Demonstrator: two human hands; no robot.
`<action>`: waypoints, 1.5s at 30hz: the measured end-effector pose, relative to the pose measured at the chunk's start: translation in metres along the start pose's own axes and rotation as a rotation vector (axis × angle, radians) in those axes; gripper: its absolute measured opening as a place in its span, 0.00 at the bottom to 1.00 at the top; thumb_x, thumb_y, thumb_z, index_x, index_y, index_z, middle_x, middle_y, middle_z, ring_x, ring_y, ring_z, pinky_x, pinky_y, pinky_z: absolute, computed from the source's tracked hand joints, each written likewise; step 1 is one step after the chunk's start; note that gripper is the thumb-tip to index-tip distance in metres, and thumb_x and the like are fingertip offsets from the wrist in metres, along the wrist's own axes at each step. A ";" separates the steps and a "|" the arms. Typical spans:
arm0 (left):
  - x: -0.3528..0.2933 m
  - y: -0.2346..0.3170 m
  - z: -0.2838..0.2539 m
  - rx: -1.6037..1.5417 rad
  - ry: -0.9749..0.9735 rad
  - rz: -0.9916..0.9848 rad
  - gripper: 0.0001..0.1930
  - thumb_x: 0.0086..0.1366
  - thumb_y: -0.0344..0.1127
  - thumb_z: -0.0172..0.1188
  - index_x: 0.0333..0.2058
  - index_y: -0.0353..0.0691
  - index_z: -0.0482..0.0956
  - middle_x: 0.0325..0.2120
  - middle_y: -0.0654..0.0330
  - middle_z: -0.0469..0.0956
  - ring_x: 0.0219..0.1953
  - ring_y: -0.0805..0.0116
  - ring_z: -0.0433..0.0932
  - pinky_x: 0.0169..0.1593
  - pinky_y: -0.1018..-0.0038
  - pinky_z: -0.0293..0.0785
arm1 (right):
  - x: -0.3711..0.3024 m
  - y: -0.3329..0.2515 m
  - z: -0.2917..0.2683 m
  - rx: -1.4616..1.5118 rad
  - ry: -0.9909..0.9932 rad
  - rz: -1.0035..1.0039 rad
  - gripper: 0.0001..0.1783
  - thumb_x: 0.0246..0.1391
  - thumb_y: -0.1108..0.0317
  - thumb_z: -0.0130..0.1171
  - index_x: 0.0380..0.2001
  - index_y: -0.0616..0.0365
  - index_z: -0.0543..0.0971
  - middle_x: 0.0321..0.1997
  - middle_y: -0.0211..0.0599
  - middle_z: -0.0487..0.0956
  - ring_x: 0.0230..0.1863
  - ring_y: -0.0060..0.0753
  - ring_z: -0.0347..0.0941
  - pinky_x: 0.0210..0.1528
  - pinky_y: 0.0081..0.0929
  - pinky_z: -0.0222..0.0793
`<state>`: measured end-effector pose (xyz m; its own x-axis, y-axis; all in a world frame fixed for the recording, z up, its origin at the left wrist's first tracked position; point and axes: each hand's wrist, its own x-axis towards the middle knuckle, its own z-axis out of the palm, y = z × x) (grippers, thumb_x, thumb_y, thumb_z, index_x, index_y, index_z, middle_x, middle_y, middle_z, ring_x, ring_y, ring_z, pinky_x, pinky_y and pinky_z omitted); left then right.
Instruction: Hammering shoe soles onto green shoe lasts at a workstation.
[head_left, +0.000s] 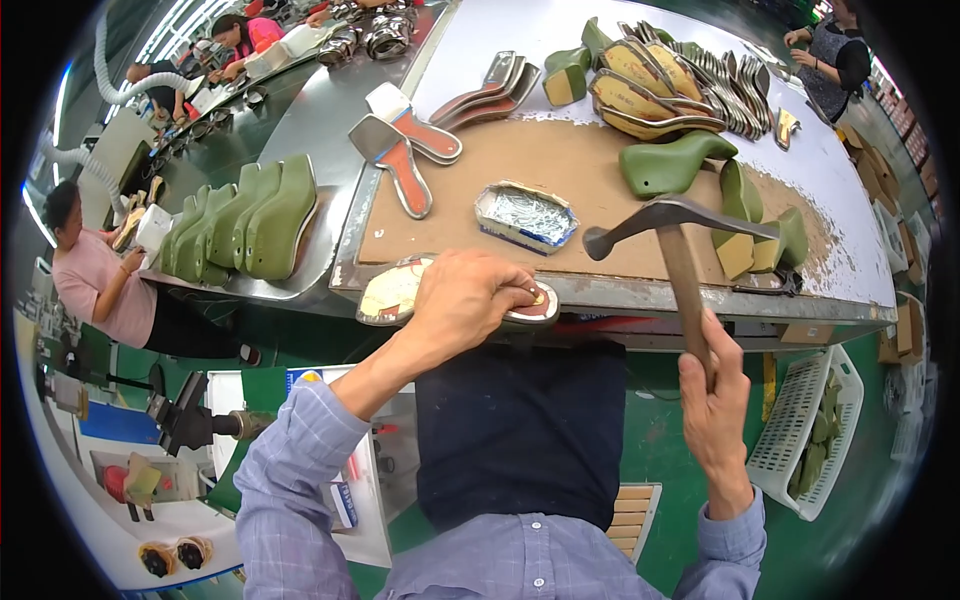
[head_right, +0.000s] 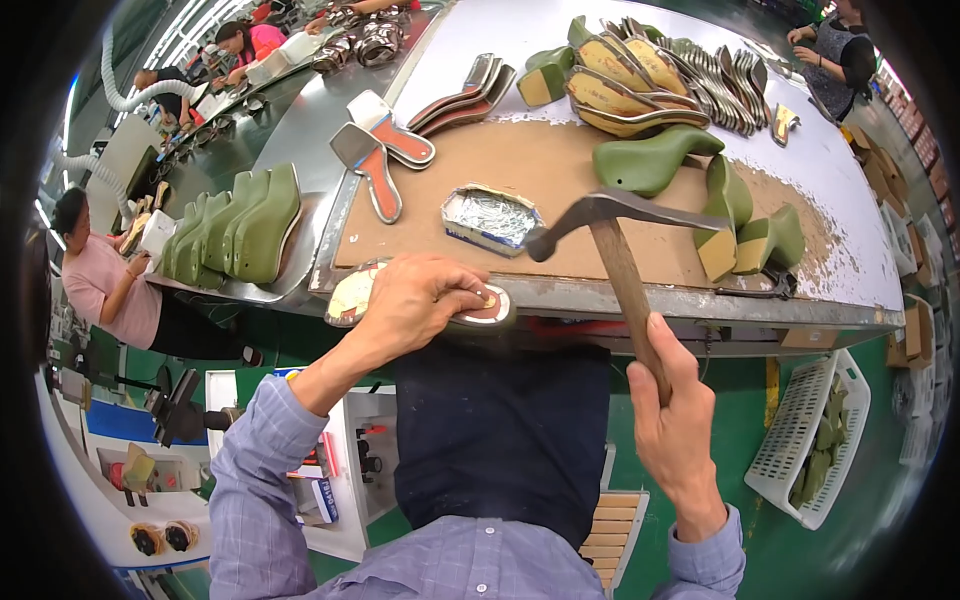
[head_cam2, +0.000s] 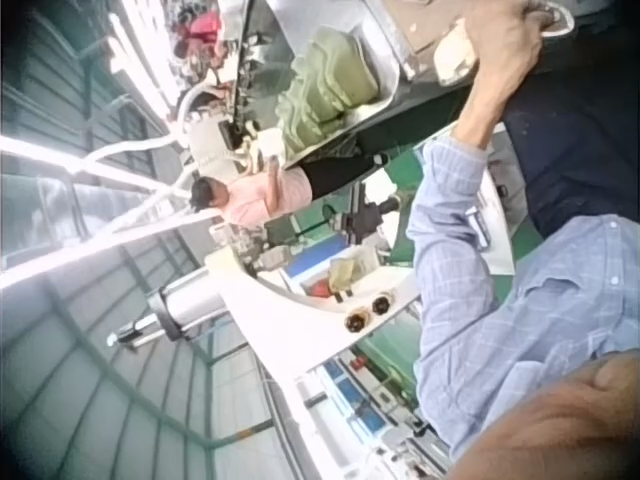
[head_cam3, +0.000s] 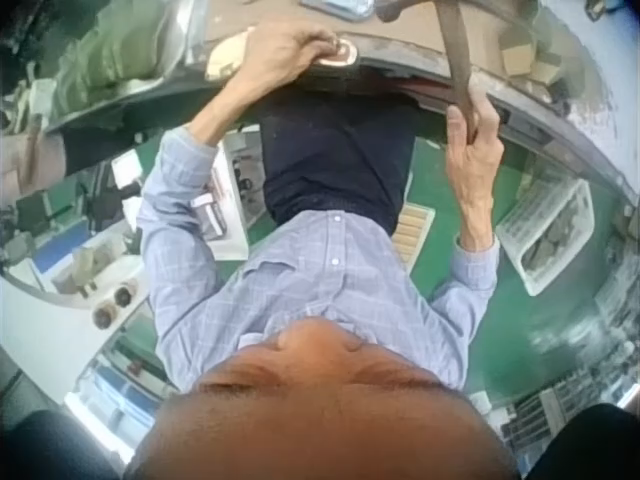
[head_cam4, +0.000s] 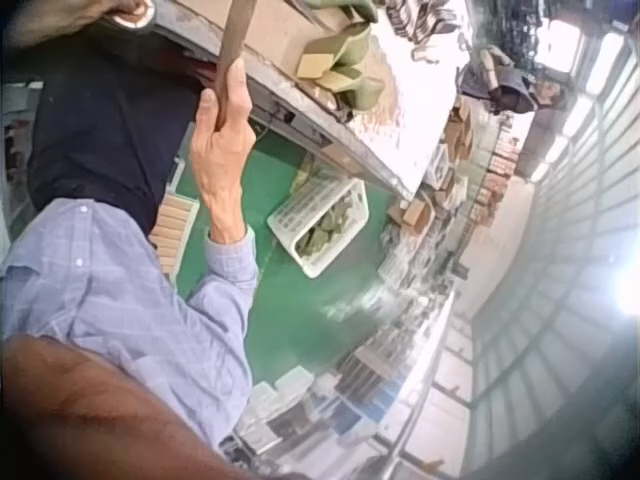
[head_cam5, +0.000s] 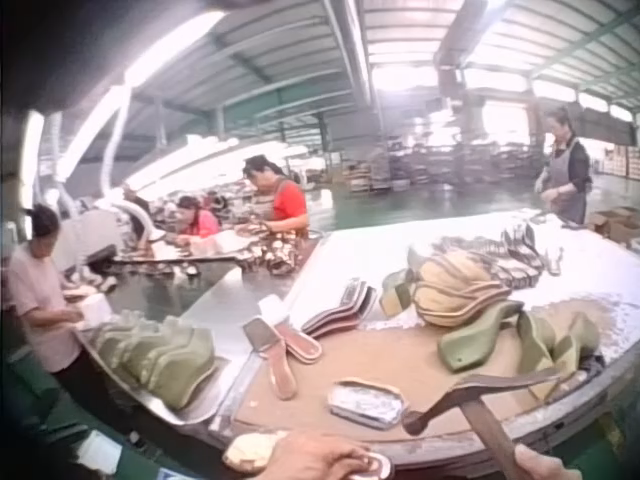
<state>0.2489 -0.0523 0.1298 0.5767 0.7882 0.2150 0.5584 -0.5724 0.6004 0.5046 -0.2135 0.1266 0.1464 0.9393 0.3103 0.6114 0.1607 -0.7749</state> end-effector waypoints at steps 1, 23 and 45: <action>0.000 0.000 0.000 0.008 0.008 -0.003 0.05 0.53 0.33 0.65 0.29 0.41 0.84 0.33 0.58 0.84 0.34 0.58 0.81 0.38 0.68 0.75 | -0.001 -0.007 -0.002 0.006 -0.002 -0.010 0.28 0.58 0.78 0.54 0.62 0.60 0.62 0.55 0.54 0.75 0.47 0.43 0.78 0.46 0.28 0.73; -0.008 -0.016 -0.024 0.396 -0.220 0.082 0.26 0.52 0.56 0.65 0.42 0.43 0.76 0.35 0.57 0.78 0.42 0.57 0.74 0.45 0.62 0.64 | -0.002 -0.023 -0.010 0.129 -0.224 0.176 0.28 0.60 0.76 0.52 0.63 0.61 0.59 0.52 0.46 0.75 0.31 0.27 0.74 0.36 0.24 0.71; -0.018 -0.018 -0.017 0.405 -0.145 0.100 0.27 0.52 0.56 0.65 0.42 0.41 0.75 0.35 0.56 0.78 0.41 0.57 0.75 0.44 0.63 0.65 | 0.023 -0.034 0.023 -0.157 -0.284 -0.128 0.27 0.53 0.75 0.60 0.57 0.54 0.70 0.40 0.47 0.81 0.39 0.50 0.80 0.36 0.34 0.77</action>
<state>0.2181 -0.0528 0.1280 0.7014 0.7010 0.1291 0.6676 -0.7095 0.2257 0.4691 -0.1905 0.1473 -0.1483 0.9648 0.2170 0.7264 0.2552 -0.6381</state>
